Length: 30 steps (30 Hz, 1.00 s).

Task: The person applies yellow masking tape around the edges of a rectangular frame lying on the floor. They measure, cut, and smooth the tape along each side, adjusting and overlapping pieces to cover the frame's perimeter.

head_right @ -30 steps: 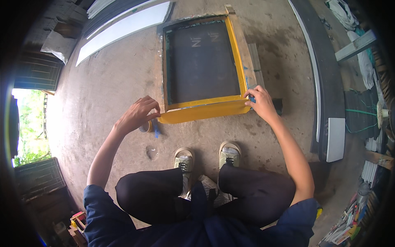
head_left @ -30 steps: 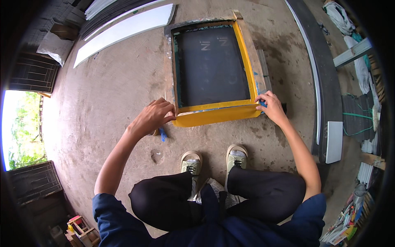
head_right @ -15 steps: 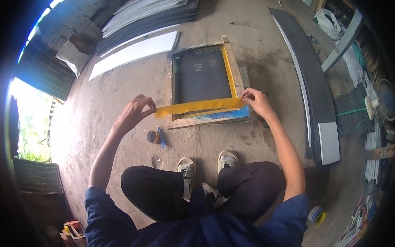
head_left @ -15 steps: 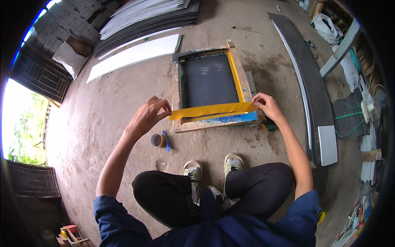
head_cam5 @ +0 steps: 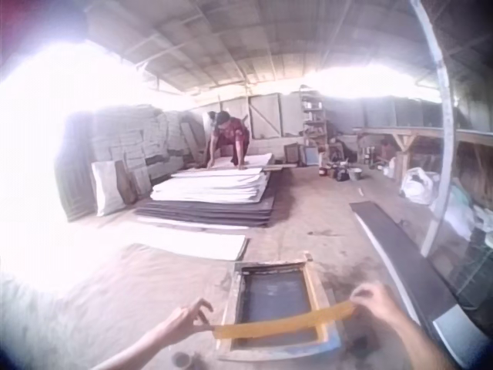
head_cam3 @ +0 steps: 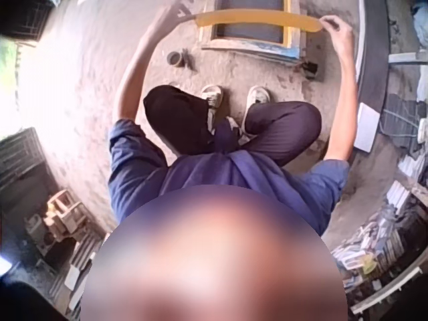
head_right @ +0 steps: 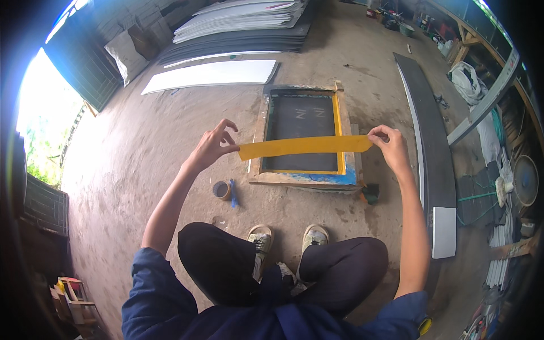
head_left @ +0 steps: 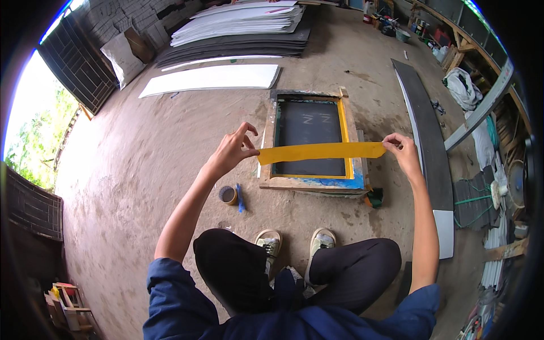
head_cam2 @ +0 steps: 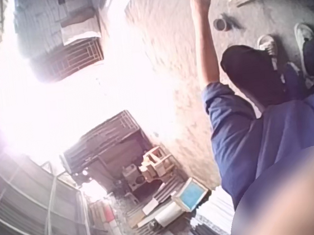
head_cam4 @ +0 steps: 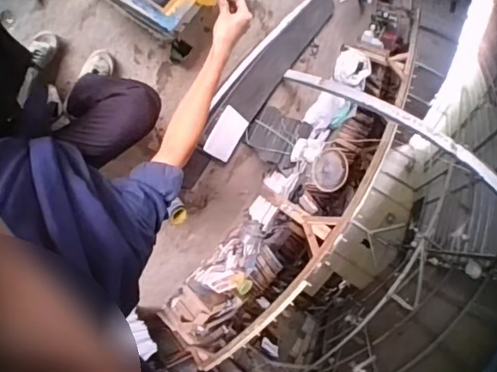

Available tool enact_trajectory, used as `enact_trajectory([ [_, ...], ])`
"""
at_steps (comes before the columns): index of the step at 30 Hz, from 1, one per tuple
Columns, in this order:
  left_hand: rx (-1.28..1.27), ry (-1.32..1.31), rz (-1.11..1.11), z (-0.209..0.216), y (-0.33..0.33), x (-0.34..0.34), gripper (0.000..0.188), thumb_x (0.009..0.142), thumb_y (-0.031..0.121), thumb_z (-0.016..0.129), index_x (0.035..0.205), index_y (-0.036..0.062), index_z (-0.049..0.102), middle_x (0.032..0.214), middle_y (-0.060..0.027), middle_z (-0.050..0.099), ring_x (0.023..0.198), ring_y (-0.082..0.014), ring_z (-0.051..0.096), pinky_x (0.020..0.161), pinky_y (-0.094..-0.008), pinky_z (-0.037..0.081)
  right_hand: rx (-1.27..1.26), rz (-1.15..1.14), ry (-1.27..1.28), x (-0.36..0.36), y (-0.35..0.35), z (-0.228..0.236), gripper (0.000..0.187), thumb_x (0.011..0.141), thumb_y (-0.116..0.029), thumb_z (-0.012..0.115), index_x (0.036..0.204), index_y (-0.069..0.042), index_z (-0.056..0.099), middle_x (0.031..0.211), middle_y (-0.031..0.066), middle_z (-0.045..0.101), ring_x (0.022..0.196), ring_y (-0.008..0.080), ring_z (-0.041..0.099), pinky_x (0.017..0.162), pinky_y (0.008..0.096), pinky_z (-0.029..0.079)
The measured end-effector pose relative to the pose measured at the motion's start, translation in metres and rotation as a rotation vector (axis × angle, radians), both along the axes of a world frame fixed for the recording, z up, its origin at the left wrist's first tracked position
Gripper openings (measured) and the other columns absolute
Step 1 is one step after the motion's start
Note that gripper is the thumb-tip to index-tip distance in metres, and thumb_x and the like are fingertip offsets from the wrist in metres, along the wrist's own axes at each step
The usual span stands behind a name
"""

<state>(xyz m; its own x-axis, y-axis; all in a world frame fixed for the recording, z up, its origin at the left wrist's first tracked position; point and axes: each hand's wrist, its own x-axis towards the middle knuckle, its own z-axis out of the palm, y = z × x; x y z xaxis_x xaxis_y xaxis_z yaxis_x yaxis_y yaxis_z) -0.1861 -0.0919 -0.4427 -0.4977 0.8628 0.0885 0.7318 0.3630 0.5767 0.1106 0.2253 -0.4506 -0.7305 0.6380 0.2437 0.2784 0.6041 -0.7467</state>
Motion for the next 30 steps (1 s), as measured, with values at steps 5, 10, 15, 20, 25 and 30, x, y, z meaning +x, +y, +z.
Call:
enact_trajectory([
  [5, -0.008, -0.025, -0.084, -0.014, -0.004, -0.015, 0.017, 0.082, 0.024, 0.069, 0.090, 0.0099, 0.070, 0.089, -0.0047, 0.070, 0.088, -0.0157, 0.064, 0.076, -0.0336, 0.049, -0.058, 0.051, 0.019, -0.009, 0.004, -0.007, 0.007, 0.082, -0.005, 0.064, 0.087, 0.000, 0.066, 0.075, 0.0017, 0.065, 0.069, 0.0070, 0.055, 0.067, 0.0235, 0.044],
  [10, -0.070, -0.221, 0.014, -0.049, 0.003, -0.024, 0.020, 0.086, 0.026, 0.066, 0.095, 0.0077, 0.068, 0.096, -0.0061, 0.068, 0.088, -0.0154, 0.062, 0.080, -0.0325, 0.048, -0.201, 0.001, -0.172, -0.023, 0.021, -0.031, 0.013, 0.081, -0.007, 0.067, 0.089, 0.003, 0.067, 0.076, 0.0039, 0.066, 0.071, 0.0093, 0.059, 0.067, 0.0234, 0.046],
  [15, -0.109, -0.523, 0.058, -0.085, 0.020, -0.051, 0.020, 0.089, 0.019, 0.063, 0.097, 0.0011, 0.067, 0.086, -0.0077, 0.069, 0.080, -0.0134, 0.063, 0.074, -0.0264, 0.048, -0.475, -0.017, -0.407, -0.049, 0.045, -0.057, 0.023, 0.082, -0.019, 0.068, 0.095, 0.000, 0.070, 0.089, 0.0108, 0.068, 0.097, 0.0164, 0.058, 0.096, 0.0340, 0.036],
  [20, -0.412, -0.545, 0.064, -0.122, 0.045, -0.078, 0.021, 0.084, 0.019, 0.068, 0.094, 0.0008, 0.069, 0.080, -0.0081, 0.069, 0.071, -0.0147, 0.062, 0.069, -0.0276, 0.048, -0.505, 0.029, -0.711, -0.088, 0.068, -0.092, 0.019, 0.078, -0.014, 0.069, 0.089, 0.001, 0.070, 0.081, 0.0074, 0.067, 0.084, 0.0142, 0.060, 0.083, 0.0275, 0.042],
  [25, -0.750, -0.393, -0.285, -0.156, 0.090, -0.093, 0.020, 0.071, 0.018, 0.075, 0.082, 0.0012, 0.072, 0.080, -0.0126, 0.070, 0.074, -0.0189, 0.065, 0.068, -0.0313, 0.049, -0.345, 0.263, -1.140, -0.122, 0.077, -0.138, 0.016, 0.067, -0.009, 0.072, 0.080, 0.000, 0.072, 0.077, 0.0111, 0.070, 0.081, 0.0188, 0.064, 0.085, 0.0325, 0.044],
  [30, -0.791, -0.077, -0.358, -0.174, 0.117, -0.073, 0.012, 0.071, 0.014, 0.072, 0.081, 0.0070, 0.072, 0.077, -0.0067, 0.070, 0.076, -0.0189, 0.066, 0.070, -0.0311, 0.051, 0.142, 0.370, -1.301, -0.136, 0.061, -0.163, 0.004, 0.065, -0.006, 0.073, 0.065, -0.006, 0.070, 0.069, 0.0099, 0.068, 0.077, 0.0230, 0.064, 0.093, 0.0510, 0.033],
])
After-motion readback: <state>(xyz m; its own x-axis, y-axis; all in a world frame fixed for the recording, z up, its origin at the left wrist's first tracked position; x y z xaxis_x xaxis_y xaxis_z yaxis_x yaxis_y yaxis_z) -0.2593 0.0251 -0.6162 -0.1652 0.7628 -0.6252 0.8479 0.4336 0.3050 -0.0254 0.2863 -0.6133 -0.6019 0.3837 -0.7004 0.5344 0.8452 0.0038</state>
